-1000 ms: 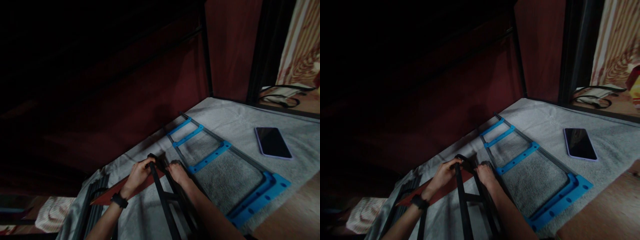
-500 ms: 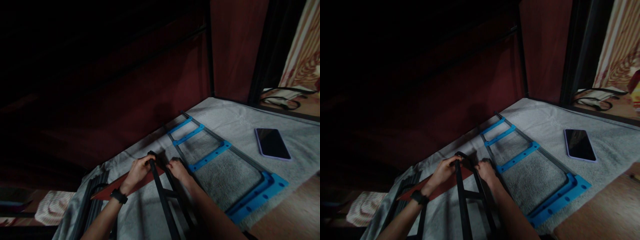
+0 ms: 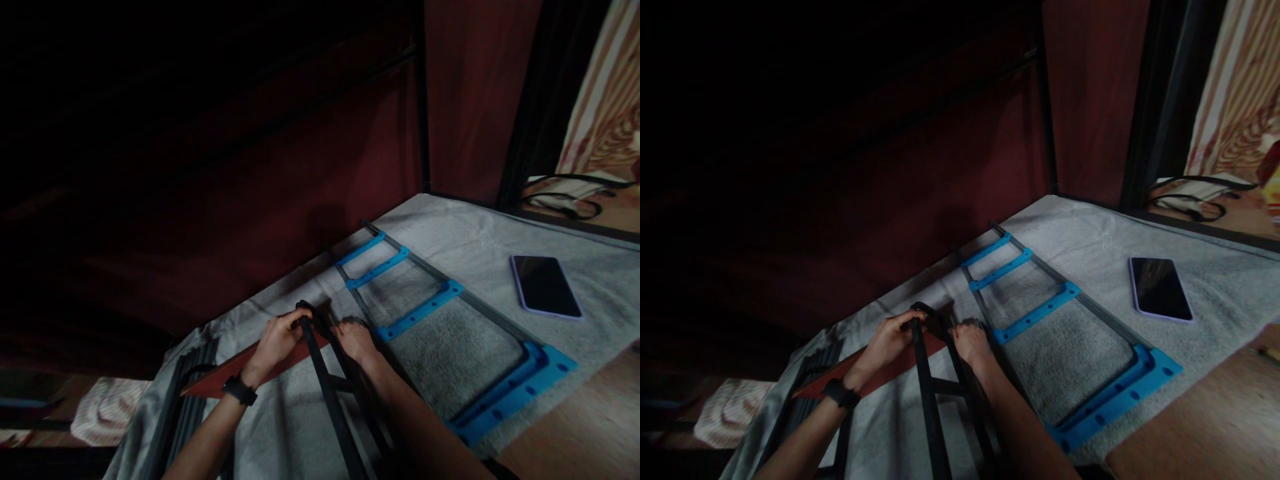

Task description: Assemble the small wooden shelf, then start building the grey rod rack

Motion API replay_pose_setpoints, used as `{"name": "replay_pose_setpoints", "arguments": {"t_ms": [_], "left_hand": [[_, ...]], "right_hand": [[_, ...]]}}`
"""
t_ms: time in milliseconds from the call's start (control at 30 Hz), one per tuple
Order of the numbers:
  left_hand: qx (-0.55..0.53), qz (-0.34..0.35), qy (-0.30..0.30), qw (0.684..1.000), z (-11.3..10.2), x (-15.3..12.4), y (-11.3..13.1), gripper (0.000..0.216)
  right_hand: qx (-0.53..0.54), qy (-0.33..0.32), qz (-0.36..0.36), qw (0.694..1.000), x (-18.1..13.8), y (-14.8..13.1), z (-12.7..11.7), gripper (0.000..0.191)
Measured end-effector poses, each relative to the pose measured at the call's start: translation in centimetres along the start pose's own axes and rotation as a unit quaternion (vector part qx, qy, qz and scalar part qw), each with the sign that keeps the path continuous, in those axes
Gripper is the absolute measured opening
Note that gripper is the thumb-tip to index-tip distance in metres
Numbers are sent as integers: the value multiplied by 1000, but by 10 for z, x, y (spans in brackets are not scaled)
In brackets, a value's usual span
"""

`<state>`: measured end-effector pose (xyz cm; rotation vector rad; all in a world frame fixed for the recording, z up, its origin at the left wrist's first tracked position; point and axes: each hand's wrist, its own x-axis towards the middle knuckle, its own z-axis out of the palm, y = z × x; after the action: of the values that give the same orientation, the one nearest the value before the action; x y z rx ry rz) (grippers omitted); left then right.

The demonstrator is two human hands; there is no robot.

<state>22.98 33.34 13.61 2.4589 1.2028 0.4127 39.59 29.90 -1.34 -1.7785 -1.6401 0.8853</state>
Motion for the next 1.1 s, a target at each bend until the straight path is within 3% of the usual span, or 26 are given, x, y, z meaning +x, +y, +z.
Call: {"name": "replay_pose_setpoints", "arguments": {"t_ms": [200,433,633,900,1100], "left_hand": [[-9,-7,-1,1000,3,2,2,29],[-9,-24,-18,1000,6,4,4,30],[-16,-17,-20,1000,5,5,4,29],[-19,-20,-20,999,6,3,2,28],[-19,-21,-10,1000,6,5,5,27]], "right_hand": [[10,-35,-26,999,4,6,0,27],[-27,-37,-18,999,0,3,1,39],[25,-41,-20,999,5,7,0,27],[4,-34,-12,999,1,4,1,36],[23,-38,-18,999,5,7,0,27]]}}
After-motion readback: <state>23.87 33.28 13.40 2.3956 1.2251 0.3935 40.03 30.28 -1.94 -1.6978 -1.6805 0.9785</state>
